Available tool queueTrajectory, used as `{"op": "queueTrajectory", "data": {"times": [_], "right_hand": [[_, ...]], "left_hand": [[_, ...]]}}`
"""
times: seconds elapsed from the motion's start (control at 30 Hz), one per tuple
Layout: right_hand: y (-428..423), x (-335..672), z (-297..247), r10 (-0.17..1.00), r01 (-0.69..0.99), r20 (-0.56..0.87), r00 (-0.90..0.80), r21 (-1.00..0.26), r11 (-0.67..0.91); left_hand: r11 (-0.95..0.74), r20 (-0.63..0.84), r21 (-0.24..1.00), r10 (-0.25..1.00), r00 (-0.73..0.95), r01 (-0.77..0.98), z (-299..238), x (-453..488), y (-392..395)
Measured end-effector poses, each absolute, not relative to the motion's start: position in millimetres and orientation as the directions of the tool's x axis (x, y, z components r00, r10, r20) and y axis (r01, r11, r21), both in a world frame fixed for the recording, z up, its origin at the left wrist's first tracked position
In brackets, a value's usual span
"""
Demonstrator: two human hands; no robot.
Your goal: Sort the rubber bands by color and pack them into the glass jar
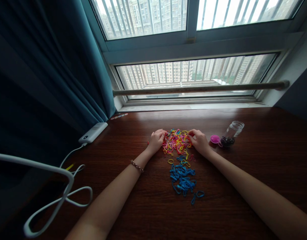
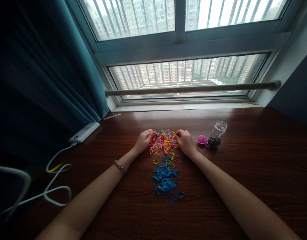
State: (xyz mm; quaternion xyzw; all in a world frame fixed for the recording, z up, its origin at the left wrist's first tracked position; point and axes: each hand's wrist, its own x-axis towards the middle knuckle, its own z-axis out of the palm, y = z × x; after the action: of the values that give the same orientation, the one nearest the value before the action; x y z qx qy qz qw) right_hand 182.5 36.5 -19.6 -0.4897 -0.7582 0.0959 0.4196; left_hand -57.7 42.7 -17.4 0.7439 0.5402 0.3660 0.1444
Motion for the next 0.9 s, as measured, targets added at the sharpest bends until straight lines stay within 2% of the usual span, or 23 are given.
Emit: {"op": "queueTrajectory", "data": {"times": [0.13, 0.27, 0.47, 0.73, 0.9], "right_hand": [[35.8, 183.0, -18.5, 0.797, 0.638, 0.575, -0.185, -0.547, 0.543], [36.0, 183.6, -18.7, 0.792, 0.636, 0.578, -0.196, -0.54, 0.552], [36.3, 184.9, -18.1, 0.815, 0.594, 0.565, -0.128, -0.614, 0.519], [36.6, 185.1, -18.7, 0.872, 0.549, 0.487, -0.045, -0.718, 0.429], [37.5, 186.8, -18.9, 0.89, 0.502, 0.456, -0.009, -0.767, 0.399]], "left_hand": [[-0.328, 0.411, 0.731, 0.911, -0.002, 0.599, -22.2, -63.2, 46.1], [-0.258, 0.4, 0.758, 0.909, -0.116, 0.599, -24.8, -65.9, 47.1], [-0.248, 0.422, 0.769, 0.89, -0.176, 0.59, -22.7, -65.6, 46.6], [-0.298, 0.536, 0.651, 0.831, -0.145, 0.698, -18.4, -62.0, 39.6], [-0.383, 0.616, 0.524, 0.787, -0.029, 0.761, -10.3, -55.2, 32.3]]}}
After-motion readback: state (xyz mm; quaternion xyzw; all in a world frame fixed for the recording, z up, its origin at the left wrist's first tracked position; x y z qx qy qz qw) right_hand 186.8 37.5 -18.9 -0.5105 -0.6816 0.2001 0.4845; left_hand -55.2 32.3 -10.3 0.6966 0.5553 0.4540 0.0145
